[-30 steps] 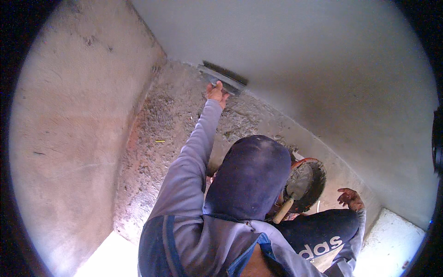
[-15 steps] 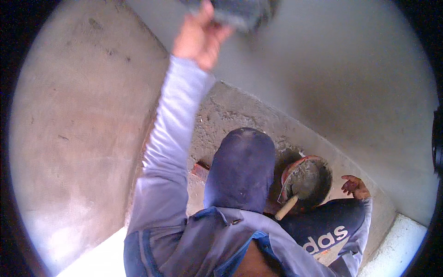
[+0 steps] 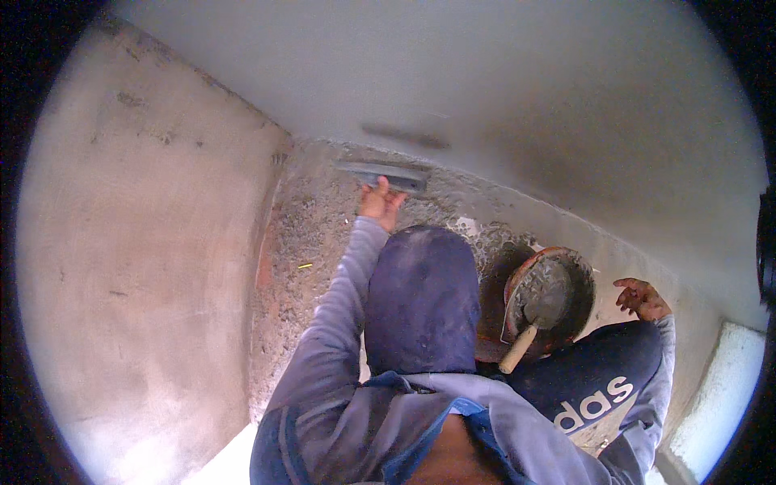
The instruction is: The person smooths a wet concrete mixture onto a wall using a hand float, reaching into a bucket to get more mixture and applying it to the lower and corner sections of the wall.
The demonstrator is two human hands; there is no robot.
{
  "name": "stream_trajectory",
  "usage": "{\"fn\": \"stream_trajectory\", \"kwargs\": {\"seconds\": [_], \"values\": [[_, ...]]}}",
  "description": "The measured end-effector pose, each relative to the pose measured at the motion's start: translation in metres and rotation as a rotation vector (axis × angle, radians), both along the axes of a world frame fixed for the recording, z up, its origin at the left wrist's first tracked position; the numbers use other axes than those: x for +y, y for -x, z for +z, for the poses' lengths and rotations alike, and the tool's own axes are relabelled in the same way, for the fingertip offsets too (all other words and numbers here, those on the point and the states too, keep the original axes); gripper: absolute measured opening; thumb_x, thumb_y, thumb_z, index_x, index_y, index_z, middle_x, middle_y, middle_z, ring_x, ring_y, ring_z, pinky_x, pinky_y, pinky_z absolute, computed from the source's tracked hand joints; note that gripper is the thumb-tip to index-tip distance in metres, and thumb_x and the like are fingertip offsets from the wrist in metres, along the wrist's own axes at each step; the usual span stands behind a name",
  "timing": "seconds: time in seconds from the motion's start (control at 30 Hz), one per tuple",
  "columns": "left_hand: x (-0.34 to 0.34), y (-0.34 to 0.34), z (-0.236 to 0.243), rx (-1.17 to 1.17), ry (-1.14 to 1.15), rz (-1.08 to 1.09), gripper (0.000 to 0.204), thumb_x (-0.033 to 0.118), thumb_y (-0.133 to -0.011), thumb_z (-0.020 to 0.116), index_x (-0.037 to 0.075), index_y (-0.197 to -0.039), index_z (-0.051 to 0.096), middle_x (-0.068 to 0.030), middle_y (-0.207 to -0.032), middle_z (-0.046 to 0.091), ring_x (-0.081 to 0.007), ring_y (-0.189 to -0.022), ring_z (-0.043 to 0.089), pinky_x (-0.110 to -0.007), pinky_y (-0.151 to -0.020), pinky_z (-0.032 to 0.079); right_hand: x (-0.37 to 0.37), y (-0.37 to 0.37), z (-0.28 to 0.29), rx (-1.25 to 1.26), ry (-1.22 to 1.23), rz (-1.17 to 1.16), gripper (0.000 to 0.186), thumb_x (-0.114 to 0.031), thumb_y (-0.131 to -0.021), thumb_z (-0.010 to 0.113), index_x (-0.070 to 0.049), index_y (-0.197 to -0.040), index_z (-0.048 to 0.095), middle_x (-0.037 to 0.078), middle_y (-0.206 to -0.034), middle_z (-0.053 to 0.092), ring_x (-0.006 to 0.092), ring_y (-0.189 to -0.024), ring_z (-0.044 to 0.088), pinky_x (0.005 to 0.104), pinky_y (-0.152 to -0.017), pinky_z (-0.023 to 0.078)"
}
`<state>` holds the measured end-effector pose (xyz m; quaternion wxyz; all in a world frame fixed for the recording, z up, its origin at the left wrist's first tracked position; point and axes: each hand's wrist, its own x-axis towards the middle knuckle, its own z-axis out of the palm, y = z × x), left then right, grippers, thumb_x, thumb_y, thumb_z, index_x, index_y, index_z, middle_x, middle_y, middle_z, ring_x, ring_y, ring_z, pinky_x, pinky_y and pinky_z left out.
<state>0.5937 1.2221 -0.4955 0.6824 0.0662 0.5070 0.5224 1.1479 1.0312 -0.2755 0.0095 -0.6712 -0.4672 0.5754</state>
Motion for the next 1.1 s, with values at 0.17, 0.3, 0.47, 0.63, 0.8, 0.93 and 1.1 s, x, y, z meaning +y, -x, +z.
{"fn": "stream_trajectory", "kwargs": {"seconds": [0.17, 0.3, 0.47, 0.63, 0.8, 0.93, 1.1], "values": [[0.015, -0.056, -0.082, -0.175, -0.031, 0.041, 0.038, 0.017, -0.084, 0.064, 0.018, -0.113, 0.04, -0.0051, -0.104, 0.053, -0.0262, -0.094, 0.055, -0.051, -0.084, 0.048, 0.0, 0.005, 0.006, 0.016, 0.015, -0.093, 0.04, 0.002, -0.078, 0.052, -0.01, -0.116, 0.054, 0.006, -0.082, 0.062, 0.0149, -0.071, 0.057, 0.0279, -0.063, 0.047], [0.036, -0.074, -0.085, -0.216, 0.017, 0.077, 0.047, 0.011, -0.083, 0.064, 0.02, -0.119, 0.035, -0.0054, -0.105, 0.052, -0.0254, -0.094, 0.054, -0.055, -0.087, 0.047, -0.007, -0.002, 0.003, 0.023, 0.032, -0.099, 0.041, 0.002, -0.077, 0.052, -0.008, -0.117, 0.053, 0.007, -0.081, 0.063, 0.0156, -0.071, 0.057, 0.0278, -0.064, 0.047], [0.05, -0.08, -0.023, -0.146, -0.016, -0.006, 0.062, 0.006, -0.085, 0.06, 0.017, -0.13, 0.019, -0.0101, -0.113, 0.045, -0.0244, -0.093, 0.051, -0.057, -0.089, 0.046, -0.011, -0.01, -0.003, 0.094, -0.005, -0.094, 0.045, 0.003, -0.076, 0.051, -0.009, -0.119, 0.053, 0.006, -0.081, 0.063, 0.0147, -0.07, 0.057, 0.0273, -0.062, 0.047], [0.047, -0.087, 0.127, -0.195, -0.26, -0.172, 0.058, 0.006, -0.086, 0.058, 0.01, -0.128, 0.019, -0.0124, -0.119, 0.041, -0.0285, -0.101, 0.051, -0.057, -0.087, 0.047, -0.005, 0.0, 0.002, 0.029, -0.053, -0.029, 0.045, 0.002, -0.076, 0.049, -0.009, -0.12, 0.052, 0.004, -0.083, 0.063, 0.0128, -0.071, 0.057, 0.0253, -0.061, 0.047], [0.014, -0.071, 0.306, -0.333, -0.838, -0.214, 0.029, 0.008, -0.088, 0.055, 0.008, -0.116, 0.046, -0.0086, -0.103, 0.059, -0.0256, -0.095, 0.06, -0.052, -0.088, 0.049, 0.004, 0.016, 0.019, 0.058, -0.18, 0.048, 0.041, -0.002, -0.079, 0.051, -0.006, -0.12, 0.052, 0.005, -0.084, 0.061, 0.0132, -0.074, 0.056, 0.0261, -0.066, 0.047], [-0.012, -0.037, 0.333, -0.271, -0.968, -0.264, 0.022, 0.009, -0.091, 0.048, -0.002, -0.108, 0.054, -0.0179, -0.112, 0.058, -0.0305, -0.107, 0.055, -0.048, -0.098, 0.043, 0.008, 0.025, 0.029, 0.046, -0.301, 0.163, 0.037, -0.002, -0.083, 0.054, -0.004, -0.119, 0.052, 0.004, -0.083, 0.058, 0.0132, -0.077, 0.054, 0.0271, -0.071, 0.046], [-0.008, -0.034, 0.164, -0.046, -0.395, -0.312, 0.019, -0.003, -0.083, 0.057, -0.002, -0.101, 0.054, -0.0132, -0.099, 0.059, -0.0228, -0.096, 0.059, -0.045, -0.088, 0.051, 0.01, 0.029, 0.032, 0.138, -0.235, 0.067, 0.034, 0.001, -0.08, 0.054, -0.004, -0.114, 0.056, 0.005, -0.081, 0.058, 0.014, -0.077, 0.054, 0.0284, -0.074, 0.046]]}}
